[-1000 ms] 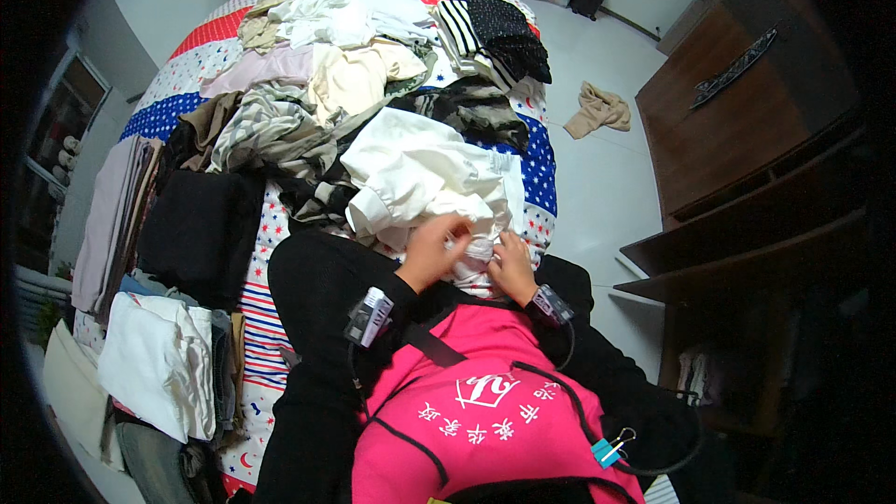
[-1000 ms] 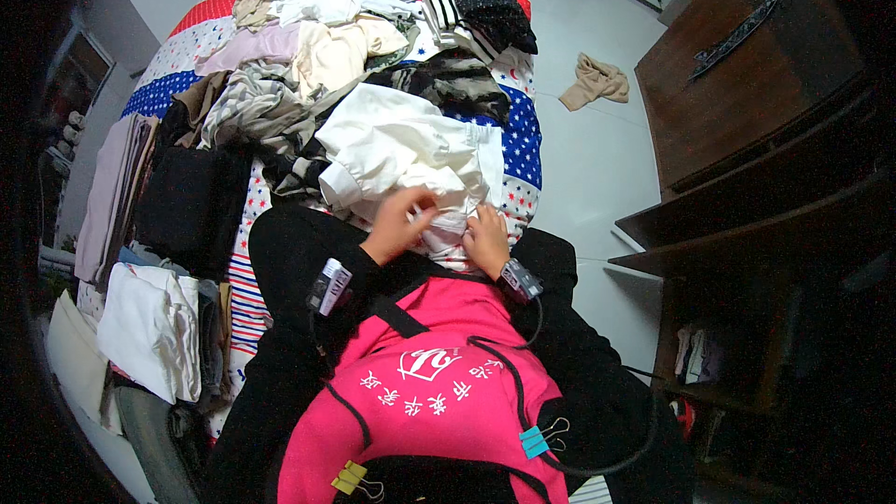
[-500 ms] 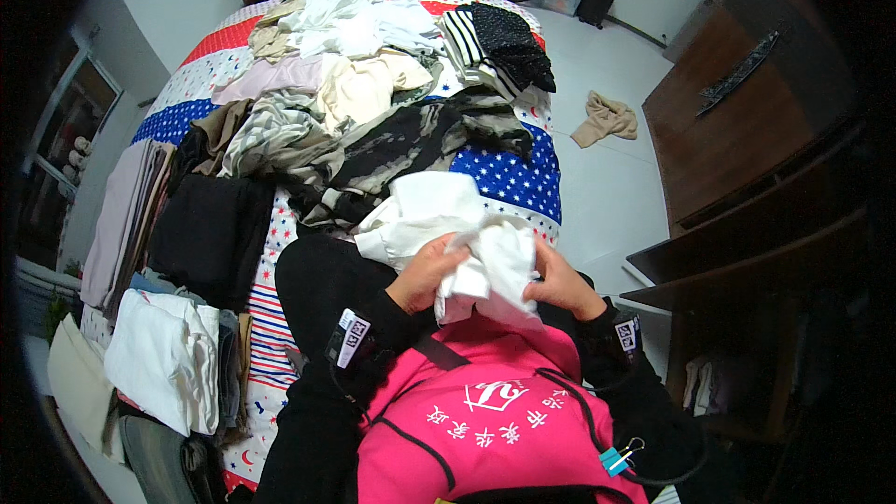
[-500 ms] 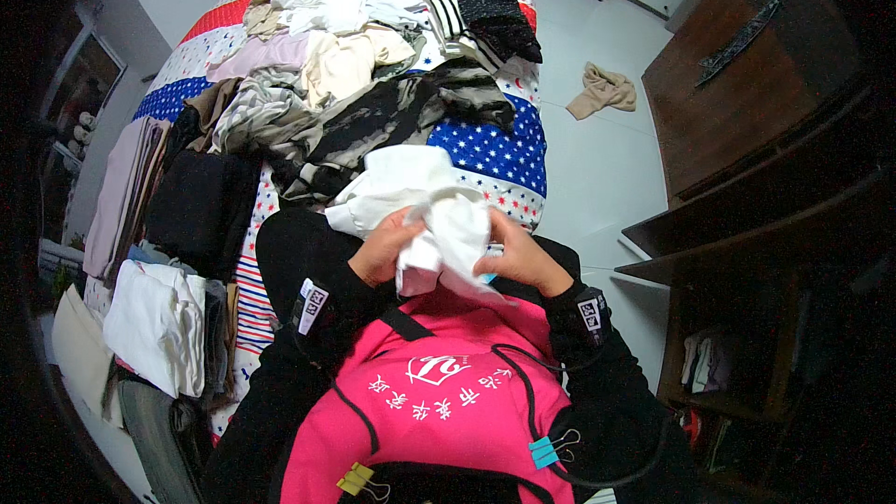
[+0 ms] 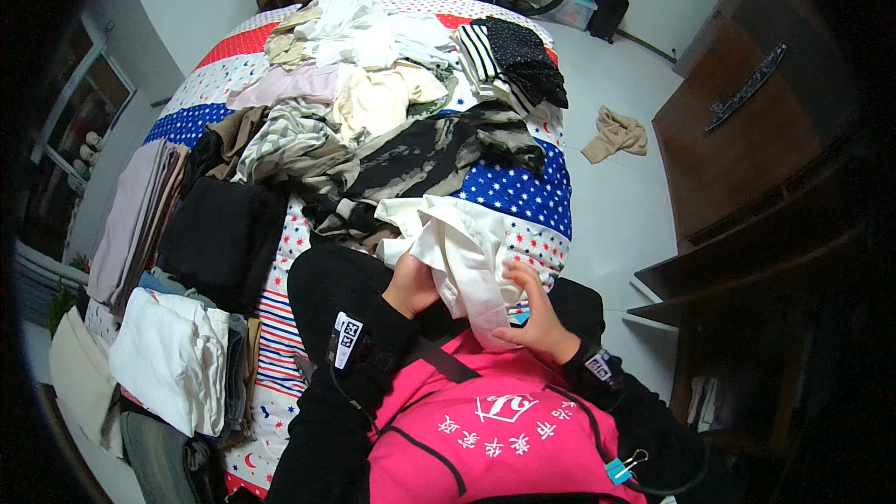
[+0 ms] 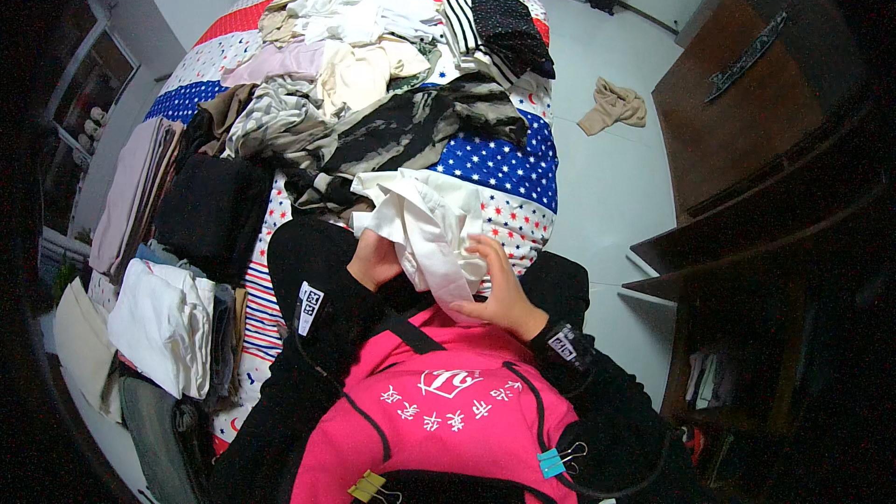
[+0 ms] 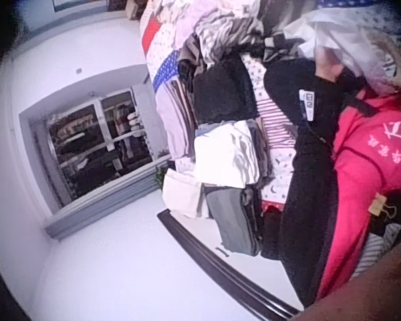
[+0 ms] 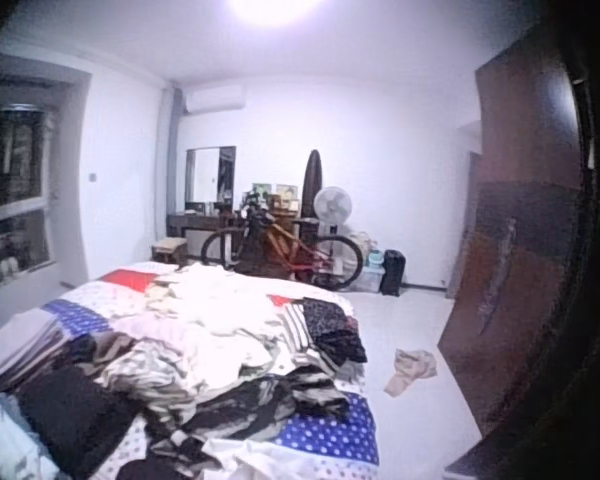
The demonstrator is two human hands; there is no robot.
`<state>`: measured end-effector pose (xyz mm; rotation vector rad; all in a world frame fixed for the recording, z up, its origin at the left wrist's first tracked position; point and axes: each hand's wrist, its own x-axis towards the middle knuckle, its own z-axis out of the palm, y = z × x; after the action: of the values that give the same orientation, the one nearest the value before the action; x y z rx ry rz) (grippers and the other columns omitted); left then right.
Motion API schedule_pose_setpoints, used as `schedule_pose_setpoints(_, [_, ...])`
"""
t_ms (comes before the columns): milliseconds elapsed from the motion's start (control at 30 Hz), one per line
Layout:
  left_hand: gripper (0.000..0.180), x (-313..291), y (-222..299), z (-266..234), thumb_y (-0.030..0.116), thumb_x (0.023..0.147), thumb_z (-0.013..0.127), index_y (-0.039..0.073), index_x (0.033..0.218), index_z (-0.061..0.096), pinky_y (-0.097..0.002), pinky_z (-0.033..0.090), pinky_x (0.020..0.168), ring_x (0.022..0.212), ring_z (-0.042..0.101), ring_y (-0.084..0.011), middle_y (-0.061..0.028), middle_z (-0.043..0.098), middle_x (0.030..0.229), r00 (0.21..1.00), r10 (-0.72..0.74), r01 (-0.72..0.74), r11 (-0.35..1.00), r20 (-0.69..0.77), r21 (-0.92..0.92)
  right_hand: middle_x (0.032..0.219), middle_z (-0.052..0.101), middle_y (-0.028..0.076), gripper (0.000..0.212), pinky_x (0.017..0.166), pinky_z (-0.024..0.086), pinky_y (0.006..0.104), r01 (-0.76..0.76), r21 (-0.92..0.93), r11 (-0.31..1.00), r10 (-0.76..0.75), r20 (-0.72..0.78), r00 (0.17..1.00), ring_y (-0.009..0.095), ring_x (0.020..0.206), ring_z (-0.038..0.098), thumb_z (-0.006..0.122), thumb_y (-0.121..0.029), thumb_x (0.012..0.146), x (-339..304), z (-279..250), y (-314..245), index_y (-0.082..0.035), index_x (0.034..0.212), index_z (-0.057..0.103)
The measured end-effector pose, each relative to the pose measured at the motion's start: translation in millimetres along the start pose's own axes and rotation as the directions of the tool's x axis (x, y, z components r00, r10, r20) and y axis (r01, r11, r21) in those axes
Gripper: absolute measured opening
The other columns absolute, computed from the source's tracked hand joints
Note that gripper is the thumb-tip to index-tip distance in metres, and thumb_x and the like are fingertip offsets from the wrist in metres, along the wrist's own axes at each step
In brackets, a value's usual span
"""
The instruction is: The person sits on a bed and folds various garments one by one, including t-shirts, pants, and patterned tops. Each item is smoothed, folded into a compact rectangle, and placed on a growing stack on the bed.
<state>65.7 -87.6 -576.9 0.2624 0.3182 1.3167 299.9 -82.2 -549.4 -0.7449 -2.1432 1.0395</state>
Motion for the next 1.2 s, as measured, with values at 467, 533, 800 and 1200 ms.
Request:
schedule_pose_setpoints(467, [0.049,-23,55,-7,0.032,0.100,0.031,-0.003,0.134,0.037,-0.0408,0.039,0.101,0.116,0.052,-0.0301,-0.0203,0.050,0.128,0.946,-0.283,0.299,0.950,0.157,-0.086,0.085,0.062,0.002,0.018,0.066,0.045,0.0212,-0.272,0.546,0.792,0.452,-0.226,0.863,0.006,0.073,0.055,0.048,-0.017,0.095,27,-106,-20,-0.001,0.095,0.058])
schedule_pose_setpoints(533, [0.050,-29,66,-10,0.032,0.100,0.030,-0.004,0.134,0.036,-0.0395,0.041,0.100,0.114,0.053,-0.0288,-0.0206,0.049,0.128,0.933,-0.237,0.279,0.952,0.272,-0.127,0.083,0.062,0.002,0.017,0.065,0.045,0.0215,-0.335,0.432,0.837,0.439,-0.167,0.883,0.007,0.072,0.056,0.053,-0.016,0.092,31,-118,-24,-0.001,0.096,0.058])
schedule_pose_setpoints(800, [0.038,-9,77,-29,0.031,0.094,0.051,0.000,0.117,0.050,-0.0300,0.044,0.085,0.100,0.052,-0.0138,-0.0095,0.057,0.107,0.651,0.689,0.110,0.329,-0.318,0.938,0.092,0.063,0.010,0.024,0.070,0.049,0.0311,-0.306,-0.395,0.866,0.112,-0.443,0.890,0.022,0.074,0.060,0.065,-0.011,0.077,43,-81,76,-0.002,0.099,0.061])
schedule_pose_setpoints(1200, [0.033,46,20,4,0.016,0.070,0.070,0.004,0.099,0.061,-0.0395,0.044,0.086,0.101,0.055,-0.0304,-0.0123,0.059,0.108,0.883,0.139,-0.226,-0.714,0.449,0.663,0.090,0.062,0.012,0.032,0.083,0.045,0.0399,-0.223,-0.586,0.779,0.212,-0.089,0.973,0.030,0.091,0.057,0.067,-0.022,0.071,27,-27,155,-0.006,0.099,0.065])
